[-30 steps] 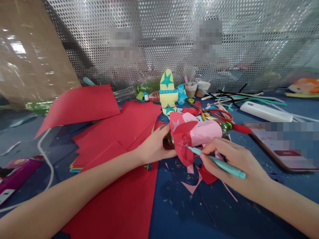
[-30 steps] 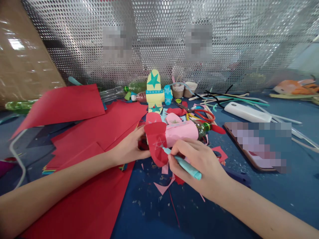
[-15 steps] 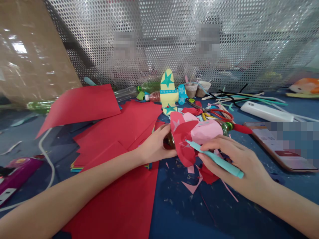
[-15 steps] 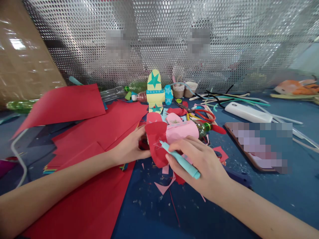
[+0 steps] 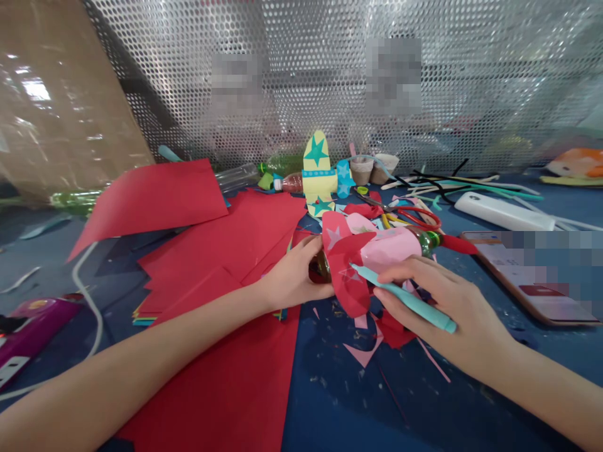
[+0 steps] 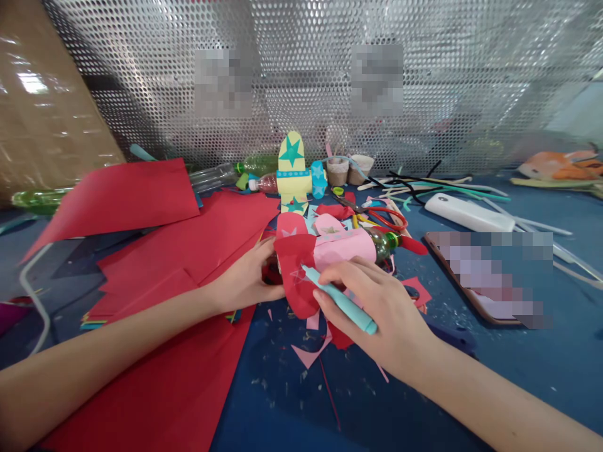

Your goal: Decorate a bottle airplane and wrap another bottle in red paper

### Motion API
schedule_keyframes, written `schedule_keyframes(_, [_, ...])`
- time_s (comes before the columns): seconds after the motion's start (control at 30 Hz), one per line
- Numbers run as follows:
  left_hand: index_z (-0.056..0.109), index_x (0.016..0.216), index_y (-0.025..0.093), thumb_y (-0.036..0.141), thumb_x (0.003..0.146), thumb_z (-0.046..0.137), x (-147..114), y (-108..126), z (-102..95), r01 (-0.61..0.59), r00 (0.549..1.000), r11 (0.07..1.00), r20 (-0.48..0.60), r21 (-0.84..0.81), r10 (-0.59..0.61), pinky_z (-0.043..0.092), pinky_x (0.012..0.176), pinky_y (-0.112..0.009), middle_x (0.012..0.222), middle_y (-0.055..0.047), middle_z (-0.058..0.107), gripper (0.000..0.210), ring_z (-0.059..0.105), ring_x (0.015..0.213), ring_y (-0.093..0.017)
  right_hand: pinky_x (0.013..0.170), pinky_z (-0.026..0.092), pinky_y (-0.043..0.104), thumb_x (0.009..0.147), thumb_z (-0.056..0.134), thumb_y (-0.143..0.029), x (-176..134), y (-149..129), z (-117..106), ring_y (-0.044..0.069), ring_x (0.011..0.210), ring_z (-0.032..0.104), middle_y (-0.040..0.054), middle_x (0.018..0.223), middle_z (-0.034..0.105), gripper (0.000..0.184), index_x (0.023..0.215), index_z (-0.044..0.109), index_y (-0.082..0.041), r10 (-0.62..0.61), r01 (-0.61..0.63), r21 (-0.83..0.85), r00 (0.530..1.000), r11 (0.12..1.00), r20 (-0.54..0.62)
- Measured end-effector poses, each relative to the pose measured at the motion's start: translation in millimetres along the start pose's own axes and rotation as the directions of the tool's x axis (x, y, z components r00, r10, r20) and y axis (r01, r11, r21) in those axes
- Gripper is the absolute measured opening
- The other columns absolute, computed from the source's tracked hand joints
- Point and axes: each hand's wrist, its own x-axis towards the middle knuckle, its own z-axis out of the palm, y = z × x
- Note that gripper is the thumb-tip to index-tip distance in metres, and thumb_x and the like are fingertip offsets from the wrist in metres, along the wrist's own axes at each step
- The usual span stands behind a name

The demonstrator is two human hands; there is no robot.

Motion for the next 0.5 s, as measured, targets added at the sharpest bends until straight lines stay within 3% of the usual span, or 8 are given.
schedule_keyframes(0.1, [0.05,0.116,0.02,0.029,0.071,0.068,0.3,1.2,-0.4,-0.004,1.0,1.0,-0.005,0.003,0.004,0.05,0.09,-0.045,0.121,-0.011,0.057,0.049,0.053,0.115,-0.031,0.059,0.046,0.024,0.087,0.053,-0.018,-0.4,-0.2,0.3,0.013,0.067,0.059,-0.0016,0.076,0.063,0.006,0.084,0.054,-0.023,-0.003,0.003,0.011,1.0,1.0,0.005])
schedule_keyframes(0.5, [0.05,0.115,0.019,0.028,0.073,0.068,0.5,1.8,-0.2,-0.036,0.999,0.999,0.002,0.025,0.036,0.048,0.093,-0.044,0.12,-0.01,0.057,0.047,0.053,0.116,-0.03,0.059,0.045,0.022,0.086,0.056,-0.017,0.5,1.2,1.8,0.011,0.068,0.058,-0.004,0.077,0.062,0.009,0.085,0.052,-0.025,0.057,-0.056,0.033,0.998,0.998,-0.009])
